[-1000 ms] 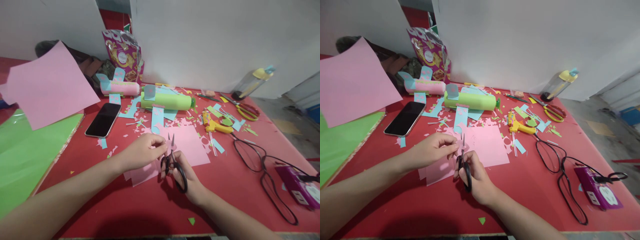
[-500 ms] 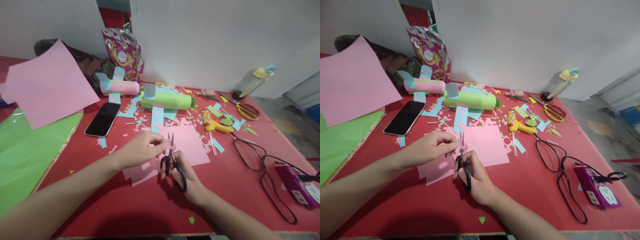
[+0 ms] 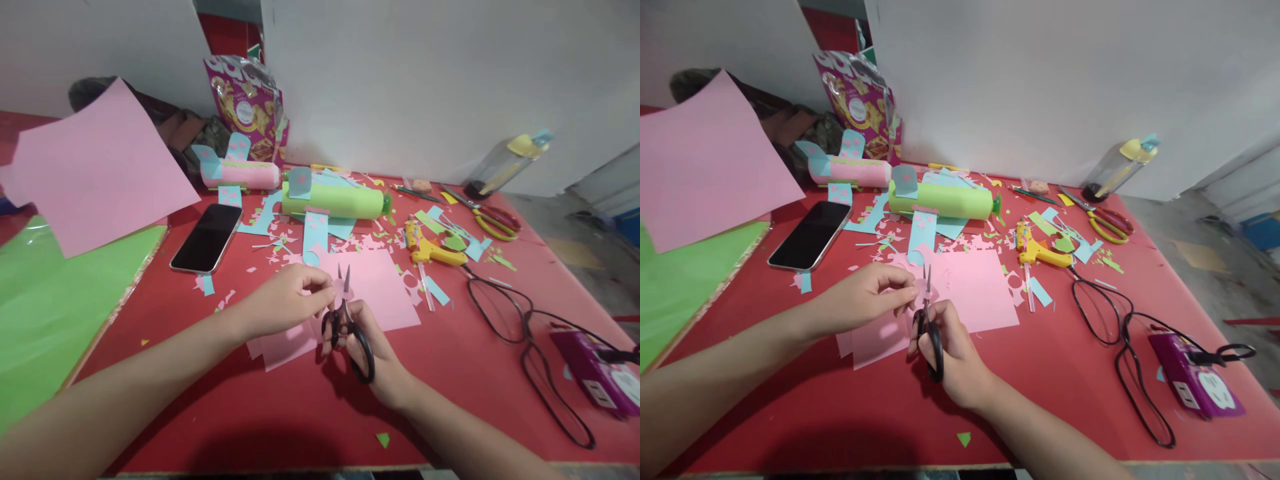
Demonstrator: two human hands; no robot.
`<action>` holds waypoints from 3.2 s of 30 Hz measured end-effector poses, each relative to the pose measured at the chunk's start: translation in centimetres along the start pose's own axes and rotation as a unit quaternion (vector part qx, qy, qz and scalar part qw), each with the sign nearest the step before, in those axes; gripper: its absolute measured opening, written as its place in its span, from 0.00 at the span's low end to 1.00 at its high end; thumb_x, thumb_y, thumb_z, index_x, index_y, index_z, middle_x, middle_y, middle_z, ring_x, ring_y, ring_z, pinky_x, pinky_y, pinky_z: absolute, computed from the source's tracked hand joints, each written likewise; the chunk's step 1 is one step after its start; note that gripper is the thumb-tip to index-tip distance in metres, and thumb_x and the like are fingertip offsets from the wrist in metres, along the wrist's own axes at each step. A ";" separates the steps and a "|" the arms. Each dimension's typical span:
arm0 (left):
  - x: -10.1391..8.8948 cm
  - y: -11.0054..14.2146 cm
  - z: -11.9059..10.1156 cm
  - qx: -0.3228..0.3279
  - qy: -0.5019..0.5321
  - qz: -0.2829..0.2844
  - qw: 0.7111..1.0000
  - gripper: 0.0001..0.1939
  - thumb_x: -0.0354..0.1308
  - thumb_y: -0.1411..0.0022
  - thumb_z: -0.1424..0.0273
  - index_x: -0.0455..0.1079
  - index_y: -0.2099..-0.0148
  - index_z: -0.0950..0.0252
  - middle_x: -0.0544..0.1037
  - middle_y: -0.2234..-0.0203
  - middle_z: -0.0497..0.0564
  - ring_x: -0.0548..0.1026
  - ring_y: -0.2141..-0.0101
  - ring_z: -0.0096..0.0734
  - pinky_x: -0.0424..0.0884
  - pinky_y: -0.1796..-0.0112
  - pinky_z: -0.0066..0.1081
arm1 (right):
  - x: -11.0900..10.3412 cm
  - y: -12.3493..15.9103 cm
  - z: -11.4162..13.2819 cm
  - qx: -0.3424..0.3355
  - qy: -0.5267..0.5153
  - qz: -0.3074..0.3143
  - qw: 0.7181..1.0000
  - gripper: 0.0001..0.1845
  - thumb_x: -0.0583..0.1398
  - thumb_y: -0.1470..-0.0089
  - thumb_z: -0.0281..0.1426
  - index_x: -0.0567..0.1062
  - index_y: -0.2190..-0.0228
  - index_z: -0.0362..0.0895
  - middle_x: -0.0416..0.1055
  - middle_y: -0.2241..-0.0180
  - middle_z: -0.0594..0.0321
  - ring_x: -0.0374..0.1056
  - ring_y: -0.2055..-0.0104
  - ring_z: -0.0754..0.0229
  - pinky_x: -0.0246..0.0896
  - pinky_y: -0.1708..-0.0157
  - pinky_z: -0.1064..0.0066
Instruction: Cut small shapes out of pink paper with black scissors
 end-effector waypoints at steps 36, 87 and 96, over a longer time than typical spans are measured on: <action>-0.9 0.1 -0.3 0.027 -0.015 -0.006 0.999 0.12 0.46 0.45 0.68 0.62 0.77 0.65 0.67 0.81 0.45 0.65 0.76 0.24 0.60 0.73 0.23 | 0.2 0.0 0.0 0.015 0.009 0.001 1.000 0.16 0.54 0.51 0.45 0.55 0.71 0.47 0.60 0.74 0.67 0.57 0.75 0.66 0.53 0.73 0.70; -3.0 0.7 -0.3 -0.002 -0.095 0.021 0.995 0.12 0.49 0.46 0.64 0.65 0.75 0.65 0.71 0.77 0.44 0.68 0.73 0.26 0.62 0.69 0.24 | 0.5 0.0 -1.0 0.030 0.013 0.046 0.998 0.18 0.54 0.52 0.45 0.54 0.71 0.46 0.57 0.77 0.70 0.53 0.77 0.66 0.49 0.74 0.70; -3.9 0.5 -0.3 -0.009 -0.075 -0.050 0.996 0.13 0.49 0.46 0.62 0.65 0.76 0.66 0.72 0.76 0.46 0.69 0.71 0.28 0.63 0.70 0.24 | 0.5 0.1 -1.2 0.043 0.009 0.046 0.998 0.19 0.55 0.54 0.46 0.54 0.72 0.46 0.56 0.78 0.71 0.52 0.78 0.67 0.49 0.76 0.71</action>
Point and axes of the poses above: each hand's wrist, its own y-axis away from the middle knuckle, its own x-axis out of the palm, z = x × y, the point moved 7 cm from there along -y, towards the middle knuckle
